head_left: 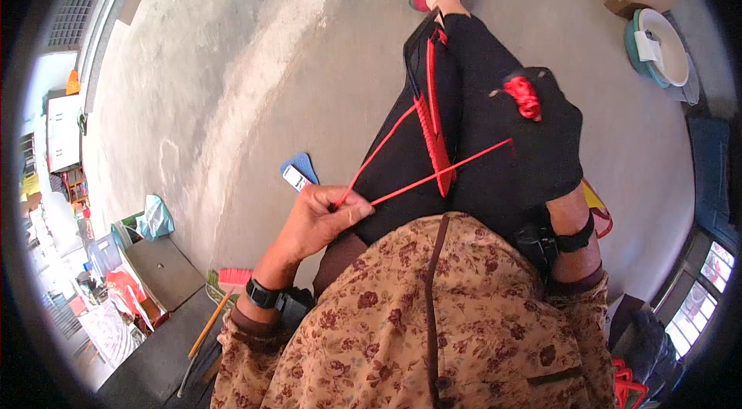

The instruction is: The recorder is winding a long red string onto a black frame or tool while sitting.

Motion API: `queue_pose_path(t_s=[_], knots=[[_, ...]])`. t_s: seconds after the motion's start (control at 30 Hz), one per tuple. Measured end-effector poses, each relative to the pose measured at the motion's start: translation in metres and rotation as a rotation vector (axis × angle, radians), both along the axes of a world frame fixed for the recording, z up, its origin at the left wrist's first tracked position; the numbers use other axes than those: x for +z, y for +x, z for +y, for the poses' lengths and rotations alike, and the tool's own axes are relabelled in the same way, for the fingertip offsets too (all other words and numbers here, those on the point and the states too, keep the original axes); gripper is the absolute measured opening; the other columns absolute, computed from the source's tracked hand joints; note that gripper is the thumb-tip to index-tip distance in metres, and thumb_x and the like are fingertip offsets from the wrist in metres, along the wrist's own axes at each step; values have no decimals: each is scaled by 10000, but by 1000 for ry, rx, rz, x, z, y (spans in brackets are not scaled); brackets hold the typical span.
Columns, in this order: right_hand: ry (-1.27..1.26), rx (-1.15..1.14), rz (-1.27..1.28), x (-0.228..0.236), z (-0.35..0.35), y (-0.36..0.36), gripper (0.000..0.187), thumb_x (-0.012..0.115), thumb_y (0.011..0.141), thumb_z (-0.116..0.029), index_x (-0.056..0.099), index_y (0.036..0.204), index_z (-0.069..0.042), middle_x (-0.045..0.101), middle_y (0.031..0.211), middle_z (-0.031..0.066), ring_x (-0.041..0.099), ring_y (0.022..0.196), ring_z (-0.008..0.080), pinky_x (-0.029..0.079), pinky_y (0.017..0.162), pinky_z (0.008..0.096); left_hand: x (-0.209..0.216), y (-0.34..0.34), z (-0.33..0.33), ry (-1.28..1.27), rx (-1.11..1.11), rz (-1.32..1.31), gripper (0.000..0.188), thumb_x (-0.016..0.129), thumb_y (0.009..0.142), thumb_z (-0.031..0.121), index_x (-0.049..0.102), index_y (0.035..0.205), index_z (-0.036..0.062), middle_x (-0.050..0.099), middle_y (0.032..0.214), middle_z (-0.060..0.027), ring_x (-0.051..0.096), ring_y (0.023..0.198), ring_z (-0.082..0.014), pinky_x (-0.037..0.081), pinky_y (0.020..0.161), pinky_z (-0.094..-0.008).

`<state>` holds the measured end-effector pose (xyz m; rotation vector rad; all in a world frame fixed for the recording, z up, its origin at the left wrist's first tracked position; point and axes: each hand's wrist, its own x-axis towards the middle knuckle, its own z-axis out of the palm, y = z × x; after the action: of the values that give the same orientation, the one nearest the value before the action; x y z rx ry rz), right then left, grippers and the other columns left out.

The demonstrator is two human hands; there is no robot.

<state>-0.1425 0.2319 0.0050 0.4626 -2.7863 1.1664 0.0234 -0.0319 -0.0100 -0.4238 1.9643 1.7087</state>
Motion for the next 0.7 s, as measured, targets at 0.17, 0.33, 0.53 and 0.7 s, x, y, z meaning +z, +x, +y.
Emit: queue_pose_path(t_s=[0.17, 0.33, 0.53, 0.7], knots=[[144, -179, 145, -5, 36, -36, 212, 706, 806, -153, 603, 978, -83, 672, 834, 90, 674, 761, 216, 515, 685, 308, 9, -10, -15, 84, -68, 13, 61, 691, 835, 80, 691, 800, 31, 579, 851, -8, 508, 780, -94, 391, 686, -231], [-358, -259, -143, -4, 53, -56, 165, 632, 868, -160, 584, 1003, -79, 595, 757, 29, 575, 607, 157, 472, 568, 314, 35, -37, -17, 479, -124, 85, 100, 681, 838, 118, 692, 785, 34, 606, 896, -77, 542, 827, -147, 438, 711, -280], [-570, -155, -205, 1, 23, -59, 202, 559, 906, -209, 586, 1055, -75, 607, 797, 51, 608, 715, 178, 483, 670, 332, 30, -96, 12, 708, 405, 372, 270, 579, 915, 185, 601, 1129, 21, 602, 1081, -123, 577, 982, -191, 494, 807, -326], [106, -18, -258, -7, -21, -39, 299, 582, 860, -157, 555, 1137, -47, 594, 1057, 149, 598, 963, 315, 487, 797, 422, -7, -116, 38, 469, 163, 182, 352, 514, 957, 183, 506, 1264, 11, 575, 1220, -102, 569, 1092, -184, 502, 840, -326]])
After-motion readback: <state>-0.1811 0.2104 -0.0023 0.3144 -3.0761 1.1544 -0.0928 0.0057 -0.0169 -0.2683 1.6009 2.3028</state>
